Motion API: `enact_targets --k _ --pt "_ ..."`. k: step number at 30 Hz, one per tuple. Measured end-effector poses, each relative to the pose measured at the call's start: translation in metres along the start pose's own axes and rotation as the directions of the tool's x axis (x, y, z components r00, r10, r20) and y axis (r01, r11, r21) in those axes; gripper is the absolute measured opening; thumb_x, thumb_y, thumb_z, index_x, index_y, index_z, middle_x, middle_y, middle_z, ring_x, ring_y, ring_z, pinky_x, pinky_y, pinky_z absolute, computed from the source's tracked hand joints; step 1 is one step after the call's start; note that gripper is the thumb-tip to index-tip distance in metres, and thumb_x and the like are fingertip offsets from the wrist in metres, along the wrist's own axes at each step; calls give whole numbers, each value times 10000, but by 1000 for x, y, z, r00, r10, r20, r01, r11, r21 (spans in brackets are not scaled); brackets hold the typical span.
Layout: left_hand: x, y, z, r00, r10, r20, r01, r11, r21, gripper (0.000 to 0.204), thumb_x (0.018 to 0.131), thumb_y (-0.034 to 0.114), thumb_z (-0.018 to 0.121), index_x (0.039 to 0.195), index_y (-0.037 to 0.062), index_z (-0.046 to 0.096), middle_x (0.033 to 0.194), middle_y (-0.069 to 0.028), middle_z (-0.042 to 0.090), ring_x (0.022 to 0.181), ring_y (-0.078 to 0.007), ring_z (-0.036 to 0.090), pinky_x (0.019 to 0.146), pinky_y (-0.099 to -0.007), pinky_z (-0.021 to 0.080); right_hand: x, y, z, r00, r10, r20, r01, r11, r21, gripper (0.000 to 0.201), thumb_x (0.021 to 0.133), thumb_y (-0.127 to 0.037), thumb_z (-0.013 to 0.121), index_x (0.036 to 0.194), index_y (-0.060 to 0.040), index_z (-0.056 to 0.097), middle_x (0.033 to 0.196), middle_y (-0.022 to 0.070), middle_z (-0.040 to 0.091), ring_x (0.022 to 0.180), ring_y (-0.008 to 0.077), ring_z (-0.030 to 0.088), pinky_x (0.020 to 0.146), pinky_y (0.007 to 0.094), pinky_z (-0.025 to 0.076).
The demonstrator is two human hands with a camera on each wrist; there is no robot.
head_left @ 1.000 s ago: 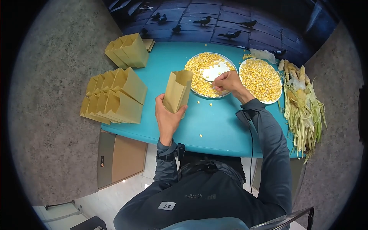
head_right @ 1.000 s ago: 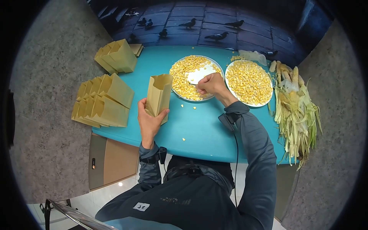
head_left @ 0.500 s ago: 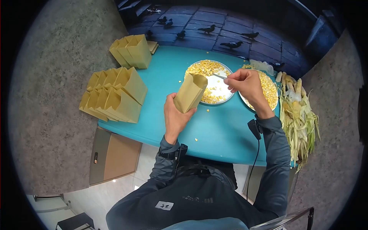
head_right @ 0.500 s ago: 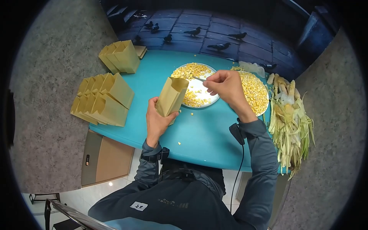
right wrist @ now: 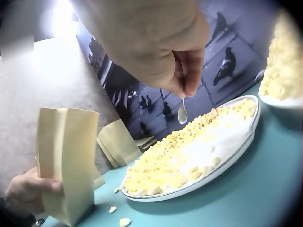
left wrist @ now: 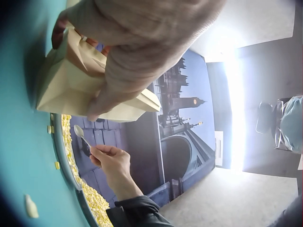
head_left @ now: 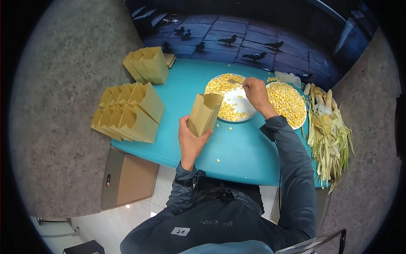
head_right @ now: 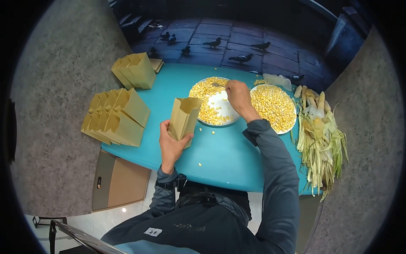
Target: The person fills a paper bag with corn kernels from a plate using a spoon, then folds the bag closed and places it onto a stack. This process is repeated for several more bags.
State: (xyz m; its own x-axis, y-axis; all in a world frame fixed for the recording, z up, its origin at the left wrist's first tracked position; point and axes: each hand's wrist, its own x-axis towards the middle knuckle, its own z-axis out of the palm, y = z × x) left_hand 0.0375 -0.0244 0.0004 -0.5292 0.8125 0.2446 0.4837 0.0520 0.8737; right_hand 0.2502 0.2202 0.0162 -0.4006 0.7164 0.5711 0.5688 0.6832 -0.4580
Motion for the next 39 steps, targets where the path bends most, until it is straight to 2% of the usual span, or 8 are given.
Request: enact_targets --k 14,16,21,23,26,32,36,39 --pt "4 -6 -8 998 -54 19 55 996 -75 821 725 185 999 1348 20 490 1260 -209 666 1146 -361 683 988 -454 551 1 14 3 944 -171 280 243 939 -245 82 884 24 609 863 -23 673 954 185 699 921 436 698 774 545 553" --pt "3 -1 -4 998 -59 37 62 995 -82 819 726 186 998 1347 19 491 1262 -210 665 1147 -361 682 987 -454 551 12 17 -1 986 -116 121 137 973 -187 80 891 18 612 867 -25 675 958 183 700 907 442 696 775 546 554" --pt "-2 1 -2 997 -45 56 49 996 -71 811 729 190 994 1345 18 495 1257 -212 666 1147 -365 684 979 -453 553 8 37 17 982 -67 174 105 971 -217 78 894 2 636 854 -17 700 949 196 713 890 446 700 791 540 553" --pt "-6 -2 -5 996 -71 58 75 995 -69 793 726 150 1004 1334 29 509 1248 -144 650 1147 -274 658 1002 -411 539 -8 26 12 976 -48 210 65 995 -76 58 876 1 679 866 -8 736 959 207 739 917 436 713 809 519 565" --pt "-5 0 -8 997 -53 50 57 996 -68 799 734 184 989 1342 19 497 1240 -213 675 1136 -364 691 975 -455 555 -19 14 -6 976 7 216 -4 1000 -13 74 854 9 713 902 -5 768 967 213 754 933 427 725 819 500 575" --pt "-2 5 -5 997 -58 59 63 995 -80 798 733 175 990 1342 19 498 1244 -209 676 1143 -360 691 980 -451 554 -6 11 -3 992 50 113 -48 999 -21 87 846 23 717 894 0 786 899 217 760 862 423 739 797 483 585" --pt "-4 0 -9 998 -48 46 51 996 -76 801 732 178 992 1342 17 499 1247 -209 673 1147 -358 688 983 -450 552 -16 -8 -16 967 97 234 -115 991 67 86 833 31 704 852 4 784 869 229 753 827 419 742 763 462 586" --pt "-8 -3 -14 997 -71 39 74 993 -90 801 731 179 993 1342 16 501 1250 -205 670 1148 -357 684 987 -449 549 -19 10 -25 985 138 105 -138 990 -8 69 818 15 723 837 2 788 828 235 744 770 413 742 706 461 585"
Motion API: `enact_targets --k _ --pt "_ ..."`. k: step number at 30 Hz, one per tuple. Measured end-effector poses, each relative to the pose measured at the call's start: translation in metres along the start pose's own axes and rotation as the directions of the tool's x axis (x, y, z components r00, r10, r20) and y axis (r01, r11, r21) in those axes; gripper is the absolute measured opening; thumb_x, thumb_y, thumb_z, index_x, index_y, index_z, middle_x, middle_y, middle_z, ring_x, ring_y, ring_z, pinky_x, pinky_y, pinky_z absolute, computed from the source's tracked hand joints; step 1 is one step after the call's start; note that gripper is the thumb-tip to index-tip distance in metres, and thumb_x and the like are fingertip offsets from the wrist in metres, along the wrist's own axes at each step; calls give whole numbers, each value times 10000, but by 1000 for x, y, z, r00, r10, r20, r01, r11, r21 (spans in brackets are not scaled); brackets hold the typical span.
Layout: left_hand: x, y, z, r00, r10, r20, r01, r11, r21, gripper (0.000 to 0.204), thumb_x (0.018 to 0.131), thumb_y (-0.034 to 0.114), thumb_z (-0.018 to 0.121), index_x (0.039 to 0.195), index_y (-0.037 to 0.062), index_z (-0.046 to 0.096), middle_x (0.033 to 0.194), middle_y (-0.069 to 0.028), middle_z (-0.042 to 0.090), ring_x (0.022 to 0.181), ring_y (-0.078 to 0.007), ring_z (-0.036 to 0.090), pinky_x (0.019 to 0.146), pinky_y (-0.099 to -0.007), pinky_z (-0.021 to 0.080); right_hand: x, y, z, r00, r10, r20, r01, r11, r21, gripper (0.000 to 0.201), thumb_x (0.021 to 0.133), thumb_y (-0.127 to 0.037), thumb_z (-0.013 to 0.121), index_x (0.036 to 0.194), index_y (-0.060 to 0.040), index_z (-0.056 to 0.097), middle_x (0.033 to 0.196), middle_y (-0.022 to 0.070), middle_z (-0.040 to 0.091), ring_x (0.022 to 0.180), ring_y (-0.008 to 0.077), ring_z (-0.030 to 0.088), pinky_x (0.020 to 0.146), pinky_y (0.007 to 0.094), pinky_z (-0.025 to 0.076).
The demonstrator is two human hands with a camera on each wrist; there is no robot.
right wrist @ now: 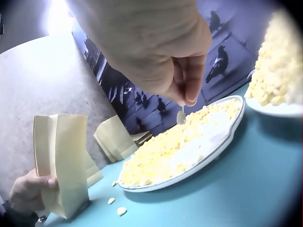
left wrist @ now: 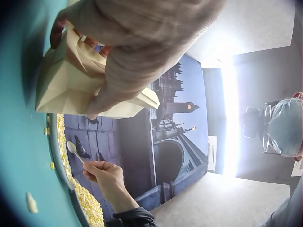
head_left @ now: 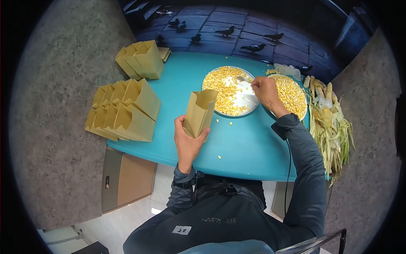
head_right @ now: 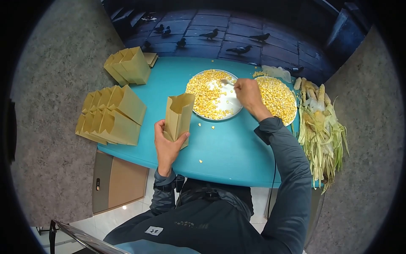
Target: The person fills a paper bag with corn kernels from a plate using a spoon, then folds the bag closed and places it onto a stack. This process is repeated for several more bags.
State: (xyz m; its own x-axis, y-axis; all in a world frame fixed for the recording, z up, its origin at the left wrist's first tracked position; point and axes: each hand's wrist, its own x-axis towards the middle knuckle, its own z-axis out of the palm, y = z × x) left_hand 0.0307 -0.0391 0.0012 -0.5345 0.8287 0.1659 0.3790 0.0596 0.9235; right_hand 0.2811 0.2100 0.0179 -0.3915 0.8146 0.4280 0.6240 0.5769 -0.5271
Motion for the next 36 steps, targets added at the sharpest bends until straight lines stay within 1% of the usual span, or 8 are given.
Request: enact_targets --k 7,11,14,18,23,33,35,36 --pt "7 -1 -3 999 25 -24 -24 999 25 812 728 183 993 1348 16 497 1251 -201 669 1149 -353 682 993 -447 547 -23 -1 23 967 242 80 -248 966 78 59 792 -49 823 834 -9 829 765 144 792 679 248 773 685 370 612" --pt "6 -4 -6 999 30 -31 -29 999 41 807 731 181 990 1349 19 497 1253 -198 671 1147 -348 685 992 -448 547 -27 -20 29 847 440 298 -523 793 313 86 855 -45 841 858 32 800 777 115 792 662 166 771 622 299 616" --pt "5 -2 -7 1000 14 -17 -14 1000 15 810 728 182 991 1351 22 497 1254 -203 671 1144 -357 687 989 -451 549 -21 -18 27 707 524 476 -707 502 499 124 871 17 854 904 84 756 856 165 782 675 181 762 640 268 649" --pt "4 -3 -7 999 32 -26 -30 998 62 817 719 181 997 1347 22 500 1256 -210 671 1148 -364 687 987 -456 550 -21 -8 23 675 547 495 -726 377 574 139 868 24 856 928 90 748 887 168 780 698 186 766 653 263 662" --pt "7 7 2 999 29 27 -31 998 58 815 699 173 1003 1331 19 512 1242 -214 671 1152 -388 675 978 -477 547 -18 -28 -19 720 532 446 -672 372 640 145 875 38 848 970 84 748 895 154 772 762 181 766 703 259 672" --pt "14 4 32 992 115 51 -121 984 134 832 692 208 1022 1331 34 519 1249 -185 695 1141 -348 696 981 -447 561 -36 -95 -69 905 288 313 -424 676 603 136 879 -18 837 984 50 782 859 116 788 741 160 758 655 282 604" --pt "14 4 34 993 113 42 -117 987 111 821 692 213 1022 1320 34 524 1249 -185 695 1137 -348 698 975 -447 563 -48 -106 -61 998 -60 35 45 941 336 128 861 2 806 989 1 790 825 106 772 721 175 753 648 306 584" --pt "15 5 35 993 113 43 -117 987 110 821 692 213 1022 1320 34 524 1249 -185 695 1137 -348 698 975 -447 563 -50 -107 -61 982 -182 -44 187 937 294 127 842 22 765 955 -31 784 808 126 745 714 244 749 647 358 572"
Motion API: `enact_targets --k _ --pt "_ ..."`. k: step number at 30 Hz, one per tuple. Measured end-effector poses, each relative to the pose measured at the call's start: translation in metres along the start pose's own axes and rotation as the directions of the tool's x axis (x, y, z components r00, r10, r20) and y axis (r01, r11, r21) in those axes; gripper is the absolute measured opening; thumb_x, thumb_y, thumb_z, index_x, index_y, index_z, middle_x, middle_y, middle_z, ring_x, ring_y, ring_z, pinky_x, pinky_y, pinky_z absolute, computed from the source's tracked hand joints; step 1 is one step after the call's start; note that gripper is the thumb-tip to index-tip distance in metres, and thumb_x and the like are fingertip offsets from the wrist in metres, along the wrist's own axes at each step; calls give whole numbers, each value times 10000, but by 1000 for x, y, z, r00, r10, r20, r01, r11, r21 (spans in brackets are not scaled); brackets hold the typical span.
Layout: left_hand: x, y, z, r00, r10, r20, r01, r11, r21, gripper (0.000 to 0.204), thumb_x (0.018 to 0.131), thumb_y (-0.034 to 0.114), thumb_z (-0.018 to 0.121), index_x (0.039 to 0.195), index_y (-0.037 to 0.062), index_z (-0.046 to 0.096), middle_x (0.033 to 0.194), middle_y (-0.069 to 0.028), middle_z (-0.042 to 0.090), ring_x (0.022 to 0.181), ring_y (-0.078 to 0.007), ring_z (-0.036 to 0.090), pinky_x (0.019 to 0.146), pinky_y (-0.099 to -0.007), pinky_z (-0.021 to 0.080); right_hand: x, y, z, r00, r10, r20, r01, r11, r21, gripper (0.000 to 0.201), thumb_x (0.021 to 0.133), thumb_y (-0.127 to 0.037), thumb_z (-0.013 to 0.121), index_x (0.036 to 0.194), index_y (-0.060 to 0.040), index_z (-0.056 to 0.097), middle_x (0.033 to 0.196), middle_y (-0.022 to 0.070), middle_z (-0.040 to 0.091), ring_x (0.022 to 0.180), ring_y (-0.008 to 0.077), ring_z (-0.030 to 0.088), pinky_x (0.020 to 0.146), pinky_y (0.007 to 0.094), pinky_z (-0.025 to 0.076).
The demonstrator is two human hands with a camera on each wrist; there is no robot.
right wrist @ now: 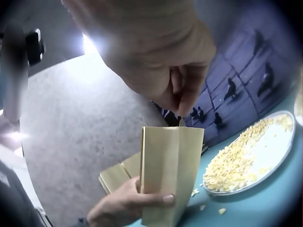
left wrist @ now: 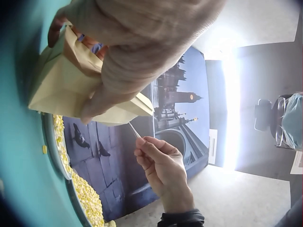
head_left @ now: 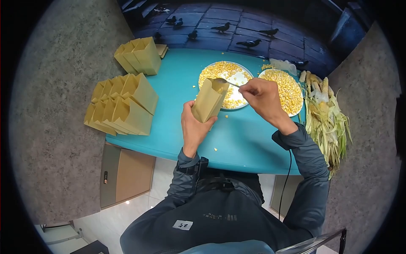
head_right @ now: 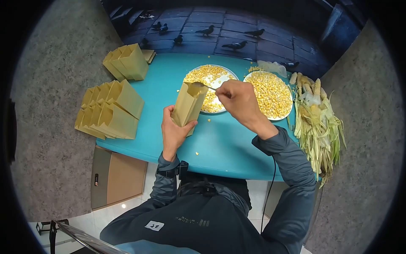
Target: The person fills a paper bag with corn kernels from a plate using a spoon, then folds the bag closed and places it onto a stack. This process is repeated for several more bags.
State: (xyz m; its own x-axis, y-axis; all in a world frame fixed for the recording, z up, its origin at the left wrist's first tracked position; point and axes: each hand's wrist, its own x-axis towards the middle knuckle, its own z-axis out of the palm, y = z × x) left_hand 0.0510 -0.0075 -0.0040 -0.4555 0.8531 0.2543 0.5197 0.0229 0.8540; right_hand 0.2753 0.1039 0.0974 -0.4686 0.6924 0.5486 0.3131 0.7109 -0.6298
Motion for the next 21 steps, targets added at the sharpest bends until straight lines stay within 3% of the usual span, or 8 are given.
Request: enact_targets --k 1,3,5,7,9,13,16,21 --pt "0 1 -1 1000 -2 -2 2 1000 -1 815 693 213 1022 1315 34 526 1246 -182 694 1132 -344 699 973 -445 564 0 2 -1 1000 1 2 -1 1000 1 127 842 22 765 955 -31 784 808 126 745 714 244 749 647 358 572" --pt "-2 -1 -5 1000 -10 -3 10 1000 3 809 694 213 1021 1310 34 529 1243 -179 693 1126 -340 700 970 -443 565 4 12 -4 985 -141 -102 115 967 -227 101 835 45 735 901 -22 772 814 152 735 735 314 741 657 399 573" --pt "-3 -3 -8 1000 -24 -12 24 999 -27 802 697 207 1019 1309 32 532 1237 -173 691 1120 -324 699 967 -434 565 4 38 -8 994 -65 -83 40 961 -273 71 818 25 740 859 -17 780 810 175 748 733 348 744 677 428 585" --pt "-5 -3 -13 999 -44 -24 43 998 -36 801 697 201 1018 1311 30 533 1235 -168 687 1121 -314 695 968 -429 563 -7 74 -2 965 259 -43 -259 913 -317 39 795 -3 756 825 -2 782 768 191 743 707 352 743 684 431 592" --pt "-5 -4 -17 997 -61 -41 59 997 -50 800 697 195 1018 1312 29 533 1233 -162 684 1122 -305 692 968 -423 562 -18 99 12 962 268 -45 -266 898 -349 58 783 -40 776 814 6 795 748 197 751 684 343 750 693 419 603" --pt "-5 -8 -29 996 -66 -68 61 996 -66 806 695 184 1019 1318 26 534 1234 -154 673 1127 -298 680 979 -414 554 -27 91 49 896 444 1 -436 882 -181 87 810 -76 784 846 -8 825 756 150 791 679 236 773 672 367 612" --pt "-6 -12 -33 994 -73 -78 69 996 -50 810 695 178 1018 1324 26 531 1235 -155 670 1127 -297 675 983 -413 551 -20 71 66 723 679 131 -691 711 129 86 868 -46 793 852 38 796 753 114 781 685 162 760 649 297 621" --pt "-8 -11 -35 995 -63 -80 58 996 -67 815 697 183 1011 1327 19 521 1244 -205 679 1140 -374 683 987 -459 548 -12 87 67 591 780 209 -773 471 425 144 878 14 835 953 105 752 853 155 771 698 180 749 644 283 636"
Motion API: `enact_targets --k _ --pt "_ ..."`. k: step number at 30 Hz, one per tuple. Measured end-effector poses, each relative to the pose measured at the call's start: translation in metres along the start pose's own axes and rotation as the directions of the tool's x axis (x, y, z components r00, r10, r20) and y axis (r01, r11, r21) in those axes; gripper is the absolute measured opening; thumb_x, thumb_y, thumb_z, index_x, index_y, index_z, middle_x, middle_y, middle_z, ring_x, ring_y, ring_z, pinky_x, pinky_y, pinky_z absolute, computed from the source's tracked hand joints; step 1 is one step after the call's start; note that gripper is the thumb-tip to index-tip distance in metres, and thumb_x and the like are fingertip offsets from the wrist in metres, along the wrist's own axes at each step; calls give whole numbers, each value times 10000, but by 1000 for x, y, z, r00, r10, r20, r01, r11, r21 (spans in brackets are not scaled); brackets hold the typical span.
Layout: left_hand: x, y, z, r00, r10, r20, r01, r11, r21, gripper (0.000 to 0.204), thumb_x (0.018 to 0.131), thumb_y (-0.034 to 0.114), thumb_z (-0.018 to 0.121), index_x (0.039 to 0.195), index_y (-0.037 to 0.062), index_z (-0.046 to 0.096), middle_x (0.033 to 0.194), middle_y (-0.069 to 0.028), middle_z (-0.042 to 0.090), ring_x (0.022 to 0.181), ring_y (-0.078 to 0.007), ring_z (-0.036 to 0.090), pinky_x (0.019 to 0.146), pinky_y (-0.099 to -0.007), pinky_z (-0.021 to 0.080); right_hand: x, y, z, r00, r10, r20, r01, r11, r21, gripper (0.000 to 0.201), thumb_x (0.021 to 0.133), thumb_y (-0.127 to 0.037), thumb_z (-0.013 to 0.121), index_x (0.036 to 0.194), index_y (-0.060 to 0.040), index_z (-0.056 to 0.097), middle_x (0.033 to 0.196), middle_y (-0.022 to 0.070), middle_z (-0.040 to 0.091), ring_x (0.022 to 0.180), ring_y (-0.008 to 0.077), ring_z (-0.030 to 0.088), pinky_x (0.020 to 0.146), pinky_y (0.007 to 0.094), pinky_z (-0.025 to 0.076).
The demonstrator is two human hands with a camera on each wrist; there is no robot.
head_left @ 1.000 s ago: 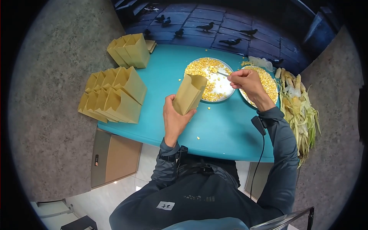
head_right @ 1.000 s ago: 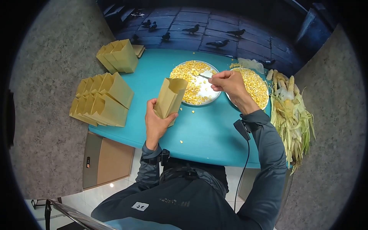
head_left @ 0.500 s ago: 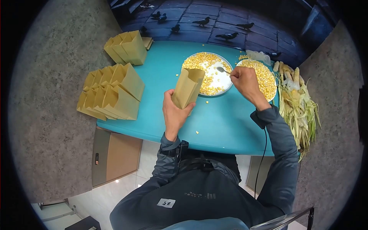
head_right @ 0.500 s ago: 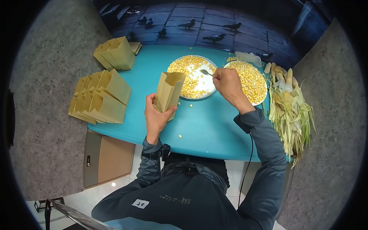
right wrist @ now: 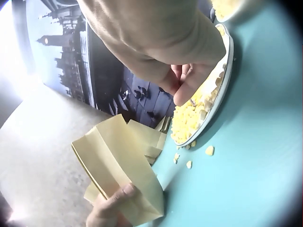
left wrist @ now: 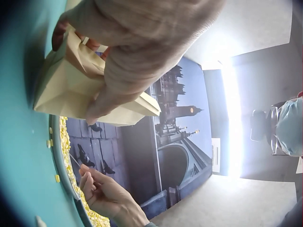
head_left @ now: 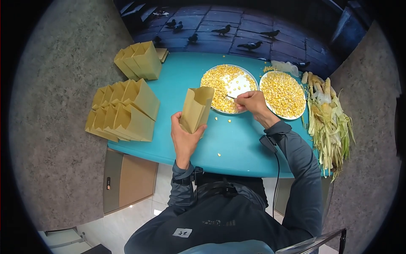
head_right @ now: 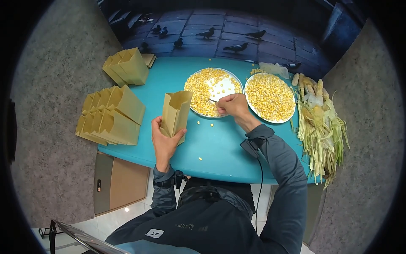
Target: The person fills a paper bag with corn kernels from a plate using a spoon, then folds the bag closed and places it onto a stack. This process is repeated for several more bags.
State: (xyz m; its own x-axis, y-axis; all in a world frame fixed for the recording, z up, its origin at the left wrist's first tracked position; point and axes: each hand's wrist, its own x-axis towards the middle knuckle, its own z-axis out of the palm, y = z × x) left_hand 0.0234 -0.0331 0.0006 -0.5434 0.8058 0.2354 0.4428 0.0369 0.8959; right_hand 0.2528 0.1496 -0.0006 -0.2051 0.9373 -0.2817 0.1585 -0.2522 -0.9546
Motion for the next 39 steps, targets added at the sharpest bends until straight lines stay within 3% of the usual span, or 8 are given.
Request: enact_targets --k 5,18,20,21,26,31,34,39 --pt "1 -2 4 1000 -11 25 11 1000 -17 808 697 177 1004 1327 15 524 1250 -206 670 1153 -379 675 989 -462 546 1 -14 -22 999 20 27 -24 984 178 171 871 29 846 987 110 748 880 169 766 711 185 747 648 267 645" --pt "0 8 39 998 50 43 -52 998 44 803 691 177 1013 1314 29 529 1232 -183 686 1130 -347 689 973 -445 557 -76 -78 -24 921 -379 92 388 912 -132 104 896 -47 840 951 20 783 867 104 788 719 167 757 629 285 600" --pt "-1 8 42 997 70 40 -72 996 58 804 689 183 1017 1311 30 530 1226 -182 686 1126 -346 689 973 -446 557 -84 -71 -17 541 -804 249 799 399 -449 60 878 -16 811 931 -12 784 856 123 771 720 242 752 633 329 583" --pt "-1 8 42 997 72 41 -74 996 54 804 689 183 1017 1311 30 530 1226 -182 686 1126 -346 689 973 -446 557 -89 -71 -15 525 -811 256 768 323 -552 73 847 14 784 905 -31 776 864 143 748 741 310 736 651 377 573" --pt "0 7 34 998 54 45 -55 998 27 797 691 173 1016 1305 31 528 1225 -182 681 1116 -343 687 976 -442 557 -60 -66 -26 543 -832 117 740 407 -536 60 809 23 774 850 -20 762 830 148 751 733 340 736 662 410 579" --pt "-1 4 19 999 27 22 -27 1000 -10 788 699 161 1014 1307 25 532 1221 -168 677 1118 -306 679 977 -417 554 22 -18 -37 822 -568 26 411 562 -718 84 761 -39 828 839 -12 813 794 179 776 759 349 766 723 419 605" --pt "-2 0 6 1000 17 9 -17 1000 -13 794 704 175 1009 1317 18 530 1224 -179 675 1121 -324 679 980 -429 551 42 -14 -15 868 -495 35 400 656 -640 71 766 -48 834 822 -6 820 797 182 789 748 334 775 726 408 612" --pt "-2 -7 -16 999 18 -38 -18 1000 1 771 708 143 1007 1304 14 536 1202 -143 662 1107 -265 659 984 -395 546 37 -14 9 945 -311 100 322 829 -458 50 788 -32 831 761 -8 796 693 102 774 637 158 762 638 313 600"
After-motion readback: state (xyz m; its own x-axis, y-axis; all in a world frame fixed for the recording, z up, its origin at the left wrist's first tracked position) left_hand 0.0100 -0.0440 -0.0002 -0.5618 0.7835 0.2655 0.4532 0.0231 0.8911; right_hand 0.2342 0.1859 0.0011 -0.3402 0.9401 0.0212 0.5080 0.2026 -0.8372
